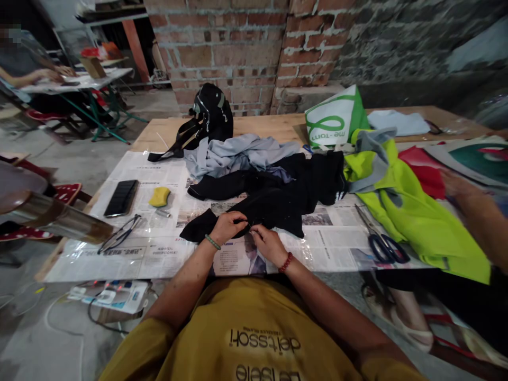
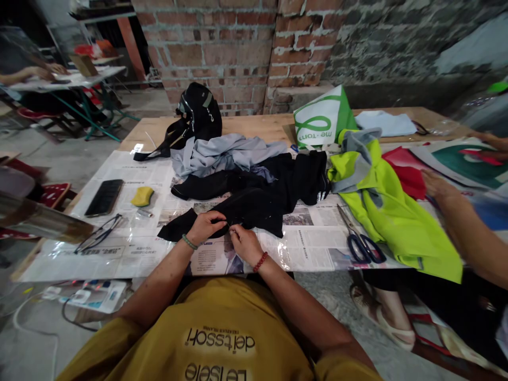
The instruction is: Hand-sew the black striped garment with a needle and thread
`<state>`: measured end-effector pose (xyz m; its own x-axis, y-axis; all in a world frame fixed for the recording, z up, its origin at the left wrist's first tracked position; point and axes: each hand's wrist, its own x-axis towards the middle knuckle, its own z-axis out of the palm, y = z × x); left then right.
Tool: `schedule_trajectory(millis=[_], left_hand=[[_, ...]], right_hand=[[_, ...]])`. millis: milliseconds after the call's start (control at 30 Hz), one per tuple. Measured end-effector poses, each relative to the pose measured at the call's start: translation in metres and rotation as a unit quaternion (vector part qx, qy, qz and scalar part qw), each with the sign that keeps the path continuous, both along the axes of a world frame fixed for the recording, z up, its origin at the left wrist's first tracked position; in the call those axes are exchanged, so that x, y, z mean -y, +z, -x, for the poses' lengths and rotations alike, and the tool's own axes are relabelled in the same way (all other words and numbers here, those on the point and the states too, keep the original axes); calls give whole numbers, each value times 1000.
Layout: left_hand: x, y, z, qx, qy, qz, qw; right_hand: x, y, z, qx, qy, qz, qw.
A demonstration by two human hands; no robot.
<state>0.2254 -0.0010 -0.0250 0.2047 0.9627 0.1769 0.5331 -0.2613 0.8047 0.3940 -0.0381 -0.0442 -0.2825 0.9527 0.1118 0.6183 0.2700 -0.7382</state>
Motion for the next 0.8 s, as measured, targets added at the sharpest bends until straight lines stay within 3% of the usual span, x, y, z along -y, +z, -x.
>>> schedule_trajectory(millis=[467,800], left_hand=[[2,5,0,-34,-30,-72,996],[4,2,-1,-84,-22,-106,991]], right_hand=[[0,3,2,1,-8,-8,1000],[-1,0,8,67,-28,-42,997]])
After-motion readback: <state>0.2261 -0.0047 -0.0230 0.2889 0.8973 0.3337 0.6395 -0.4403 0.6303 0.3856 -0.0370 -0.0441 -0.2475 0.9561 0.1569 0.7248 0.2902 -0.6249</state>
